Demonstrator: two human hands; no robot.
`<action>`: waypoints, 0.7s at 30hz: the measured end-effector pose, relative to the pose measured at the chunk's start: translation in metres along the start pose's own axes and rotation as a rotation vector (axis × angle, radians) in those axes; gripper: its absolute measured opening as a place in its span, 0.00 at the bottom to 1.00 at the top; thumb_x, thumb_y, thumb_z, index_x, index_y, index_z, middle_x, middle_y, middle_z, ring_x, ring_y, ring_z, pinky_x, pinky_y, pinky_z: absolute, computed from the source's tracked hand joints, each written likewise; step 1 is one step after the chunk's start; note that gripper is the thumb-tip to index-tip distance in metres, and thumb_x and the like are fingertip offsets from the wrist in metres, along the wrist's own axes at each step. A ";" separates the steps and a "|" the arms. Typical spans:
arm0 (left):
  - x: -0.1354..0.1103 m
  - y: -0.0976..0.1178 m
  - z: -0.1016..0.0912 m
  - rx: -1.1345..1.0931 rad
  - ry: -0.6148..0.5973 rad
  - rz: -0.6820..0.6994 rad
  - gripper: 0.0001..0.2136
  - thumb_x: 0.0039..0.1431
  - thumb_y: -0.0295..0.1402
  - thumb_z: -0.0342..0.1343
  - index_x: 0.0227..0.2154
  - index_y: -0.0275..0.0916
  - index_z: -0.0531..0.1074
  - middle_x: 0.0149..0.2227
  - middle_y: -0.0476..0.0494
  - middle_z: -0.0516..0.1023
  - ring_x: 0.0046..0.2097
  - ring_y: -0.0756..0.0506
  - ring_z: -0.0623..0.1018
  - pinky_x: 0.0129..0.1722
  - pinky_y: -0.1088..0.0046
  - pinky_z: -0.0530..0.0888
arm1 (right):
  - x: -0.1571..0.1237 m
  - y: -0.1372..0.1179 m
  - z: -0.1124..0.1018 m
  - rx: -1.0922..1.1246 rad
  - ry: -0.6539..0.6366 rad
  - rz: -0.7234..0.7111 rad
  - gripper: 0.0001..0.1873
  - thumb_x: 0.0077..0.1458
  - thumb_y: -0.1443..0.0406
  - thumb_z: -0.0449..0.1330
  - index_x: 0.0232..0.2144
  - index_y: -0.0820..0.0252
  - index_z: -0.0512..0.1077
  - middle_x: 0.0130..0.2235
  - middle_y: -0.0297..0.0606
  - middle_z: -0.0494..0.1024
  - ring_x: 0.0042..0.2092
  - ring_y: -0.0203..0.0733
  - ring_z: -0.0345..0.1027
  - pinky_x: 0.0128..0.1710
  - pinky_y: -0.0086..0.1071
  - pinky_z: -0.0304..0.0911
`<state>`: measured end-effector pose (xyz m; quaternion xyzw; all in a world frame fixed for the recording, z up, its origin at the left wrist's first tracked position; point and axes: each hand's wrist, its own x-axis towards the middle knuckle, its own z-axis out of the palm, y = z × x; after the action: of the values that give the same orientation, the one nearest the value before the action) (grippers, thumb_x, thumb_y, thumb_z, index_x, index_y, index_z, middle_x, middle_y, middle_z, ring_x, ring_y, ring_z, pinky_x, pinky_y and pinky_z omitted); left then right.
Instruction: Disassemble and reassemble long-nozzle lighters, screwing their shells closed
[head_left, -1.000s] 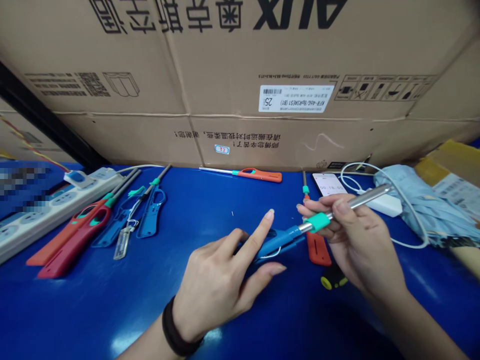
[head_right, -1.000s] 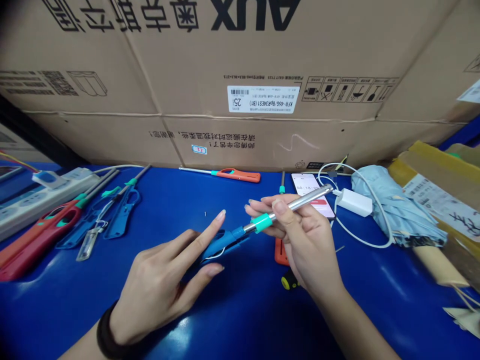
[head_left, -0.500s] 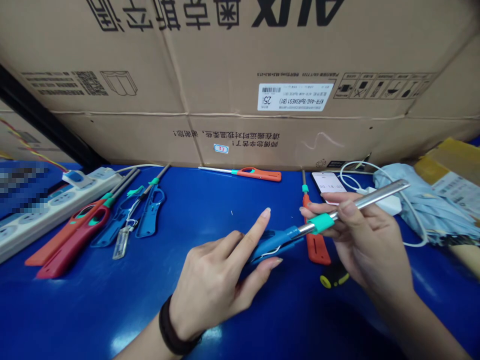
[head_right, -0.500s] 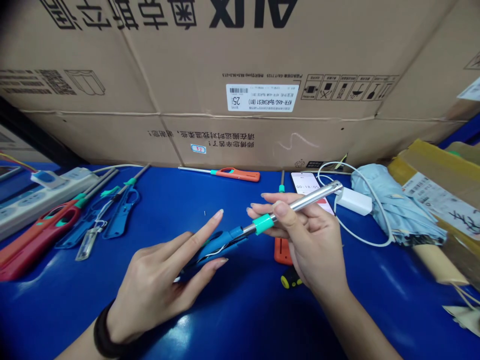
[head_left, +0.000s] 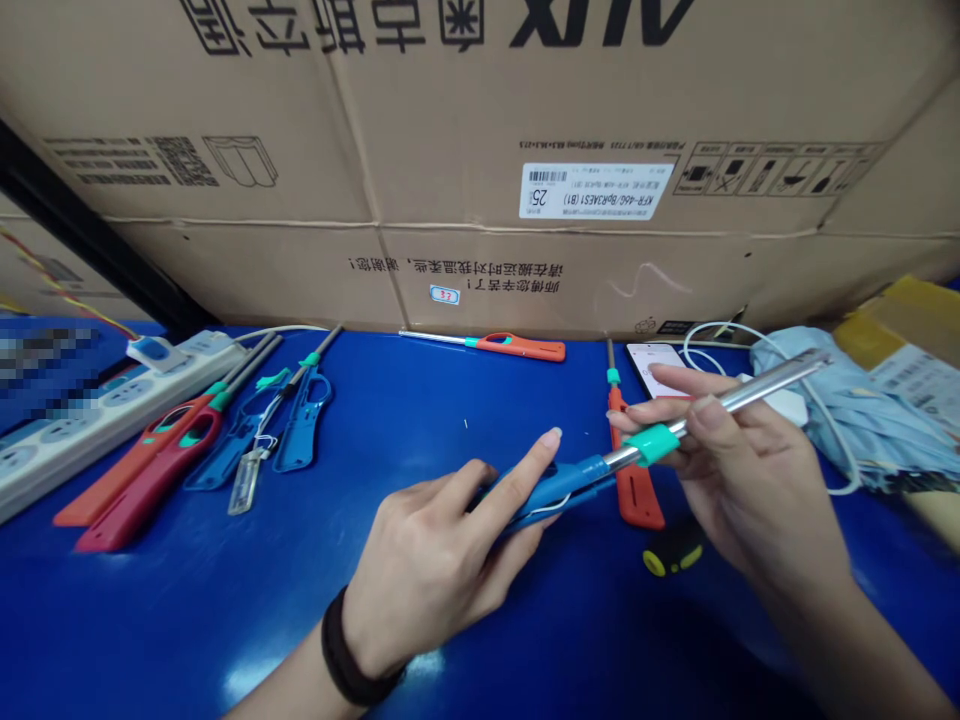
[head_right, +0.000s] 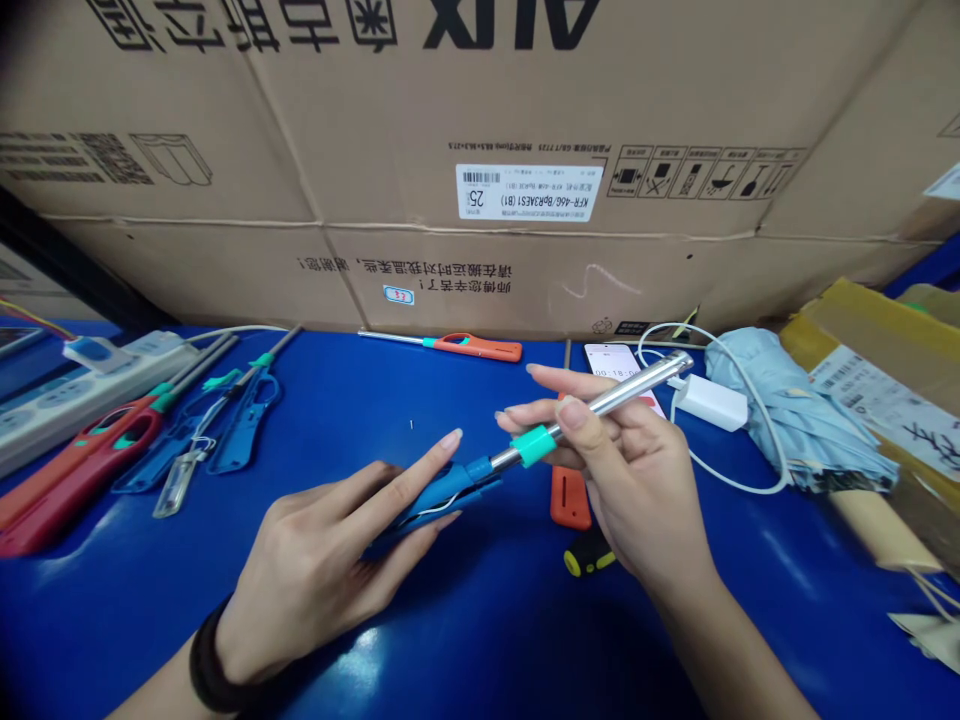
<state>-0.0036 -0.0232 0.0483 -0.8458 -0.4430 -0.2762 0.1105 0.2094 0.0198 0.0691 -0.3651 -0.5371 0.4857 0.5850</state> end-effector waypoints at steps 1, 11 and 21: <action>0.000 0.000 0.000 -0.002 0.004 -0.003 0.24 0.62 0.39 0.51 0.60 0.42 0.58 0.25 0.53 0.68 0.20 0.53 0.66 0.20 0.76 0.64 | 0.000 -0.001 0.000 -0.008 -0.011 -0.006 0.10 0.56 0.58 0.60 0.41 0.47 0.75 0.32 0.33 0.82 0.36 0.42 0.77 0.35 0.34 0.75; 0.000 -0.001 -0.001 -0.043 0.009 -0.029 0.25 0.62 0.38 0.51 0.61 0.41 0.57 0.25 0.53 0.68 0.21 0.54 0.68 0.21 0.78 0.66 | 0.003 -0.003 -0.005 -0.025 -0.054 0.000 0.13 0.56 0.58 0.59 0.44 0.46 0.74 0.29 0.32 0.80 0.34 0.42 0.77 0.33 0.35 0.75; 0.002 0.000 -0.001 -0.134 0.001 -0.073 0.22 0.62 0.36 0.52 0.58 0.42 0.61 0.25 0.53 0.71 0.22 0.53 0.70 0.21 0.77 0.67 | 0.005 -0.004 -0.003 -0.064 -0.061 0.048 0.13 0.56 0.57 0.59 0.43 0.51 0.74 0.29 0.33 0.79 0.34 0.41 0.77 0.34 0.32 0.75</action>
<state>-0.0028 -0.0225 0.0499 -0.8344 -0.4539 -0.3097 0.0438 0.2130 0.0236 0.0741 -0.3813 -0.5610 0.4931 0.5448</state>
